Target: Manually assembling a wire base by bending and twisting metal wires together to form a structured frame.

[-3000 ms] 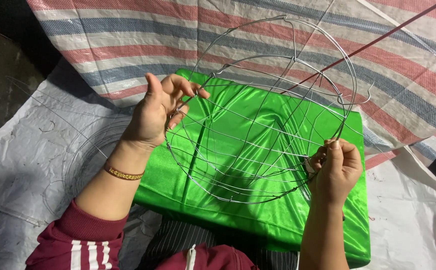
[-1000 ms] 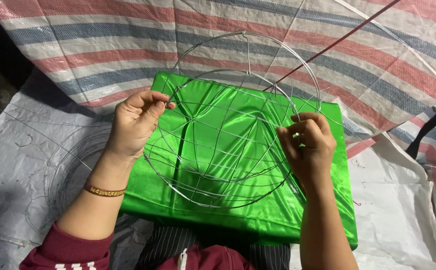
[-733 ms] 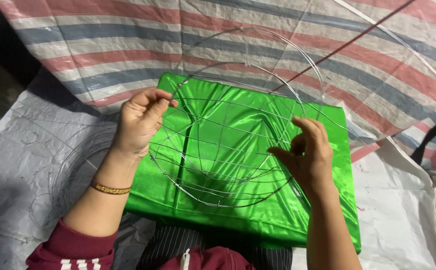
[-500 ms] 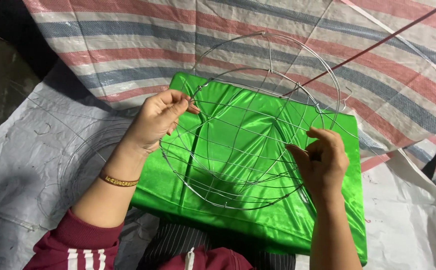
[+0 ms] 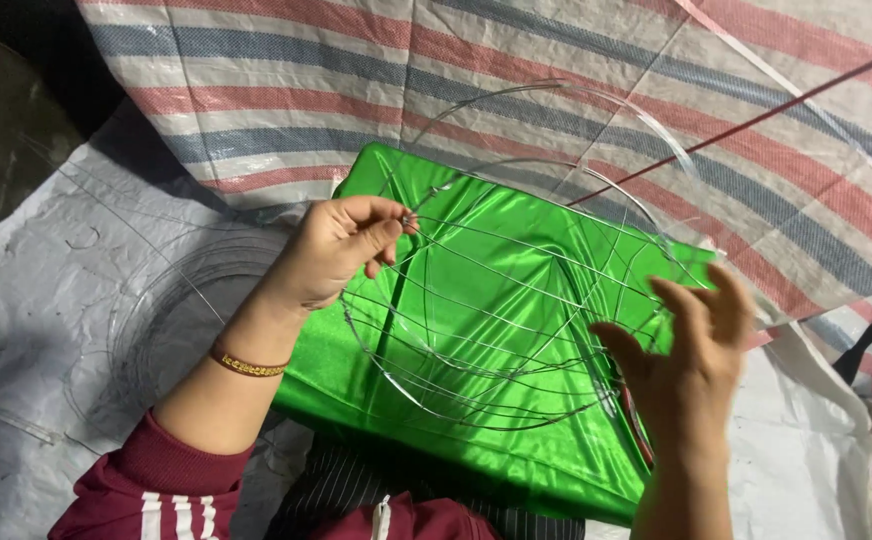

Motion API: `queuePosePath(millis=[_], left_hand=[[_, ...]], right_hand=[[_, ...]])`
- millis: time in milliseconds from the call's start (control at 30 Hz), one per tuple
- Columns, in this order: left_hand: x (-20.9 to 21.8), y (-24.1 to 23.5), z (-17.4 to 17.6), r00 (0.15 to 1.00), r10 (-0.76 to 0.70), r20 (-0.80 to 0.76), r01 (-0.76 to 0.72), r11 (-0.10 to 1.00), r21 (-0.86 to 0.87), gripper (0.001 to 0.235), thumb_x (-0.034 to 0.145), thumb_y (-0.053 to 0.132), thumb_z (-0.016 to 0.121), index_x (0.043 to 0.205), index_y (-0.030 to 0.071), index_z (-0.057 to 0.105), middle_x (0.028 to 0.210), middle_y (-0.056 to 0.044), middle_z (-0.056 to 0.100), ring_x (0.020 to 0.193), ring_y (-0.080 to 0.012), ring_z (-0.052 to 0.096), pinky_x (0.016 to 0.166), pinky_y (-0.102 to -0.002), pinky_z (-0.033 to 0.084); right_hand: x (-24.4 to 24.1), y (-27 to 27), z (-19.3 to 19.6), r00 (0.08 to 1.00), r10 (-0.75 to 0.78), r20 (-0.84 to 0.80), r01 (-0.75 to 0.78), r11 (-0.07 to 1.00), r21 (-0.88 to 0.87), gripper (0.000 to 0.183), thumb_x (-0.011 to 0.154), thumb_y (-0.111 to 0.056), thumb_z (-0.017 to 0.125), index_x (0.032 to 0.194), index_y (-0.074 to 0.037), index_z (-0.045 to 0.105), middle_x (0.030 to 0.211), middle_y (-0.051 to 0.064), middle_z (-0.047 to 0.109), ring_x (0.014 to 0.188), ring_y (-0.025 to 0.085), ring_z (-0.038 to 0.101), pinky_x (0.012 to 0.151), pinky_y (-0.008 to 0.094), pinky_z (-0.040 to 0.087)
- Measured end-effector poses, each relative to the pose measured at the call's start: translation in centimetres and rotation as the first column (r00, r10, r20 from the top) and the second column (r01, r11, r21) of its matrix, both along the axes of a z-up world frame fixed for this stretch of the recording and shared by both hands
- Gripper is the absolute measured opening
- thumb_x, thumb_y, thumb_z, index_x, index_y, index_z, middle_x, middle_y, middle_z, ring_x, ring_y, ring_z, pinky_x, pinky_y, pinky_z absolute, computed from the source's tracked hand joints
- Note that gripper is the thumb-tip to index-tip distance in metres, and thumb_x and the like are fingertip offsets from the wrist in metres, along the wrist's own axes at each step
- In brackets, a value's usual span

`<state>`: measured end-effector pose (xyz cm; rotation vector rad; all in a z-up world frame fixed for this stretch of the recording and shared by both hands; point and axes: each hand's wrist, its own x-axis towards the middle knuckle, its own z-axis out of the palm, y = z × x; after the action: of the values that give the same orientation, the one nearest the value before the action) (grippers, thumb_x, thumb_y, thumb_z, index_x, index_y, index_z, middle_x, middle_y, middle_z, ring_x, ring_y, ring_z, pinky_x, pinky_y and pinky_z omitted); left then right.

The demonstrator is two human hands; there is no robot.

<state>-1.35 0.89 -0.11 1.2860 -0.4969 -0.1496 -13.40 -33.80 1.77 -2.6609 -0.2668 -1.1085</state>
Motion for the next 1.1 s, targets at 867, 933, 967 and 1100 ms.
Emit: queuePosePath(millis=[867,933,967,1100], left_hand=[[-4.0,-5.1,1.1,0.987,-0.067,-0.143,0.031,0.970,-0.242,0.007,0.090,-0.004,0.063,0.088,-0.008,0.068,0.053,-0.004,0.048,0.043,-0.0039,0.042,0.034,-0.018,0.032],[-4.1,-5.0,1.4,0.982,-0.087,-0.170,0.043,0.967,-0.250,0.007,0.089,-0.005,0.062,0.087,-0.008,0.068,0.053,-0.004,0.046,0.042,-0.0043,0.042,0.034,-0.018,0.032],[-4.1,-4.9,1.5,0.981,-0.093,-0.173,0.047,0.966,-0.253,0.007,0.088,-0.007,0.061,0.086,-0.009,0.068,0.053,-0.004,0.046,0.042,-0.0042,0.041,0.034,-0.018,0.032],[-3.8,-5.1,1.6,0.981,-0.107,-0.161,0.065,0.967,-0.248,0.008,0.086,-0.009,0.058,0.085,-0.009,0.066,0.053,-0.004,0.045,0.043,-0.0035,0.041,0.034,-0.017,0.031]], right_hand=[[4.2,11.2,2.7,0.952,0.169,0.257,-0.097,0.958,-0.271,0.005,0.101,-0.023,0.073,0.097,-0.020,0.072,0.087,-0.001,0.061,0.068,0.017,0.063,0.061,0.027,0.054],[4.1,11.2,2.6,0.950,0.159,0.269,-0.090,0.963,-0.254,0.006,0.101,-0.024,0.073,0.096,-0.020,0.072,0.087,-0.001,0.060,0.068,0.017,0.063,0.061,0.027,0.054],[4.1,11.3,2.6,0.951,0.157,0.268,-0.092,0.966,-0.240,0.007,0.102,-0.024,0.072,0.096,-0.020,0.073,0.087,-0.001,0.060,0.066,0.017,0.062,0.060,0.027,0.054],[4.0,11.0,2.8,0.954,0.143,0.264,-0.086,0.972,-0.217,0.006,0.100,-0.024,0.073,0.096,-0.020,0.073,0.084,0.000,0.058,0.063,0.018,0.061,0.059,0.027,0.053]])
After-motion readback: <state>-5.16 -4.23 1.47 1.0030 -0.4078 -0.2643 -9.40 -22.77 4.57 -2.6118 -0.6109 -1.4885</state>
